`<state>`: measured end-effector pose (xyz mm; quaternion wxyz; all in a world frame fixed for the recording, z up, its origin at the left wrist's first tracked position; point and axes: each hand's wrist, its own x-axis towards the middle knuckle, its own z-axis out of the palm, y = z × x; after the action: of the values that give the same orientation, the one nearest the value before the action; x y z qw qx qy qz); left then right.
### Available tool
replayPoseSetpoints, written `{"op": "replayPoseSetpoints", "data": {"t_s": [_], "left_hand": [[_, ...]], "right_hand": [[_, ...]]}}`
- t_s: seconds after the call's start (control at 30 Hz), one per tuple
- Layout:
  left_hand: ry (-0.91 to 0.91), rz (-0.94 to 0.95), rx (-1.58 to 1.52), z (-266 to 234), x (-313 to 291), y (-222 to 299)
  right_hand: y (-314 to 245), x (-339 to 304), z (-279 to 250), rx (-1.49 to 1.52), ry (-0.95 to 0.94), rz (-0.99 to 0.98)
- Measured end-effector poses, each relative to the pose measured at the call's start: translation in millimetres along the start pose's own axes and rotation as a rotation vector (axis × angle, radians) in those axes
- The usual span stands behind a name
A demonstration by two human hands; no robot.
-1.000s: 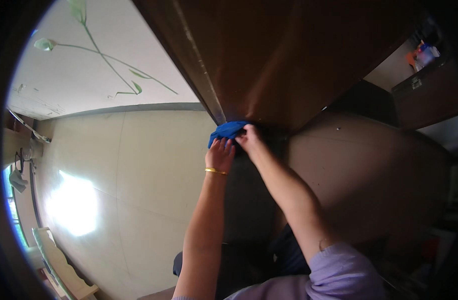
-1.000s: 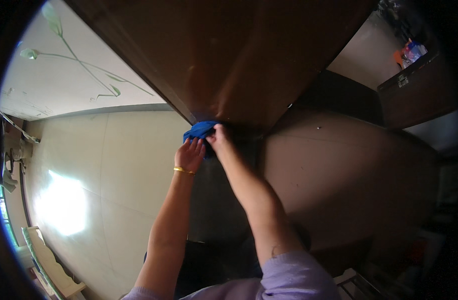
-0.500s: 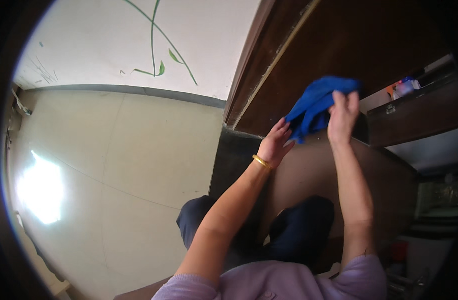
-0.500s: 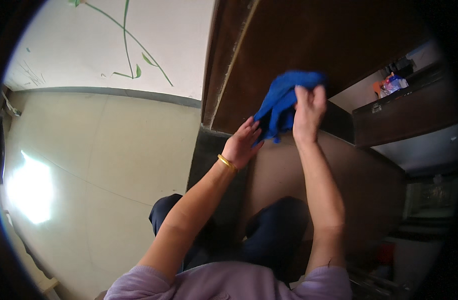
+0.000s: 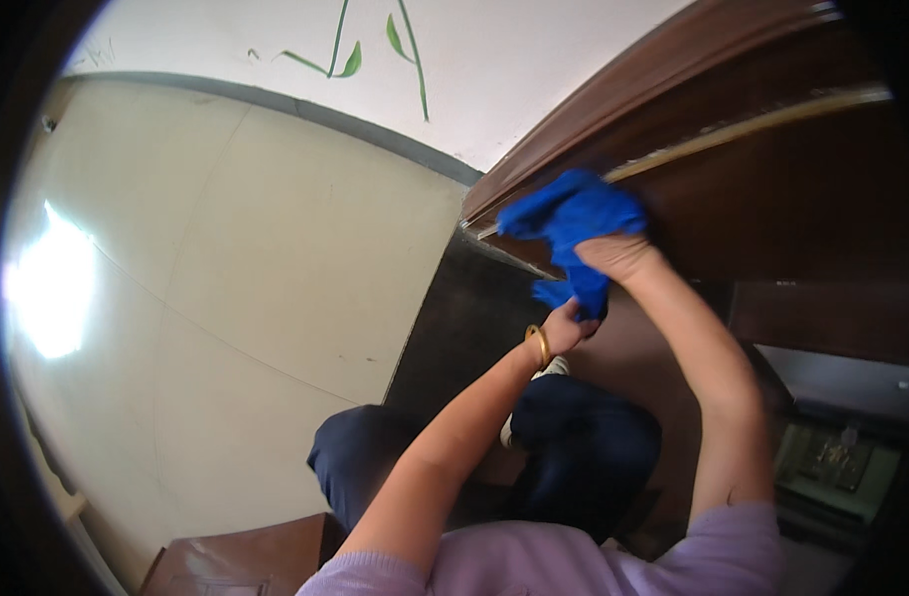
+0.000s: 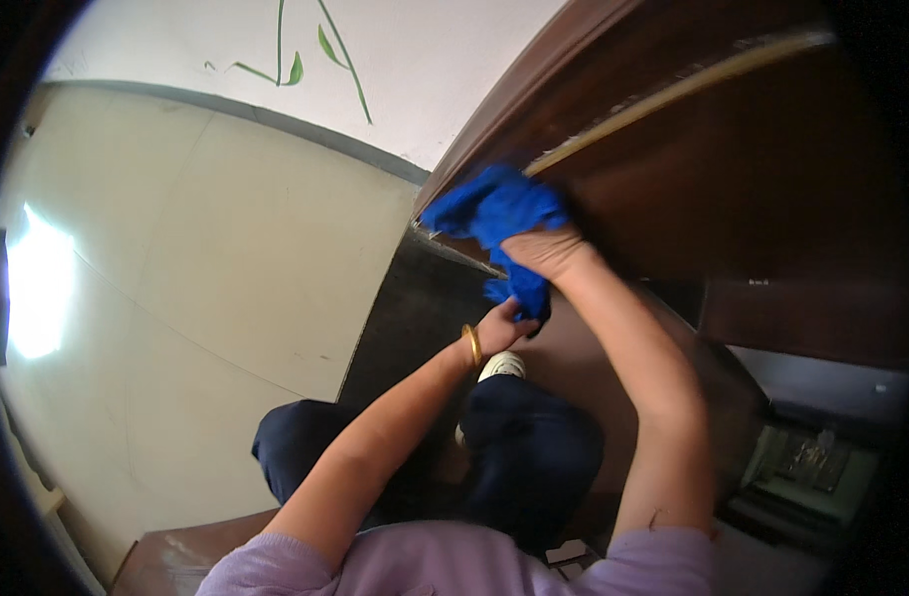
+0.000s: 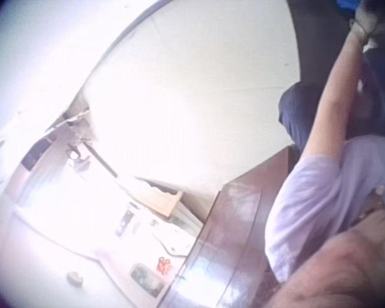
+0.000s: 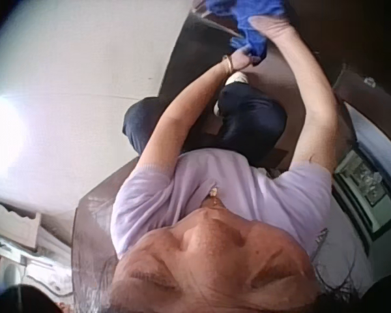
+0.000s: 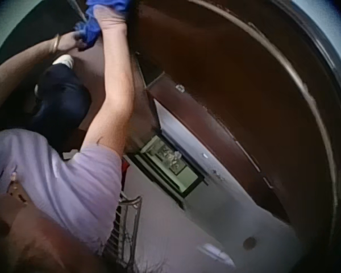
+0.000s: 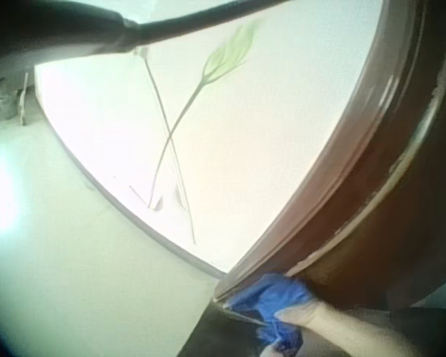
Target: The person cleans a bedroom by wiping a laptop, a bed headboard, and a wardrobe with a blue cloth. They dip the cloth into a bucket of water to wet it before wiping the surfaces.
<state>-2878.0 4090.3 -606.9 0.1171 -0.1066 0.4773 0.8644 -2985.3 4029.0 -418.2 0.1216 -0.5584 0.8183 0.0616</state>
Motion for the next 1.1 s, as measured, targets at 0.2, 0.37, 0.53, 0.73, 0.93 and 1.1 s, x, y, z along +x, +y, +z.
{"op": "replayPoseSetpoints", "data": {"t_s": [0.2,0.37,0.53,0.73,0.93,1.1], "left_hand": [[0.339,-0.138,0.177,-24,-30,-88],[0.315,-0.267,0.03,-61,-42,-102],[0.27,-0.202,0.294,-29,-31,-102],[0.158,-0.296,0.291,-19,-33,-87],[0.04,-0.083,-0.237,-24,-23,-26],[-0.089,0.57,-0.261,13,-53,113]], "right_hand": [[38,43,210,-0.193,-0.197,-0.276],[47,57,292,-0.092,-0.131,-0.303],[102,-13,321,-0.533,-0.201,-0.433],[106,-121,293,-0.357,-0.58,0.106],[34,-95,110,-0.193,0.041,0.135],[-21,-89,-108,-0.76,0.582,-0.18]]}}
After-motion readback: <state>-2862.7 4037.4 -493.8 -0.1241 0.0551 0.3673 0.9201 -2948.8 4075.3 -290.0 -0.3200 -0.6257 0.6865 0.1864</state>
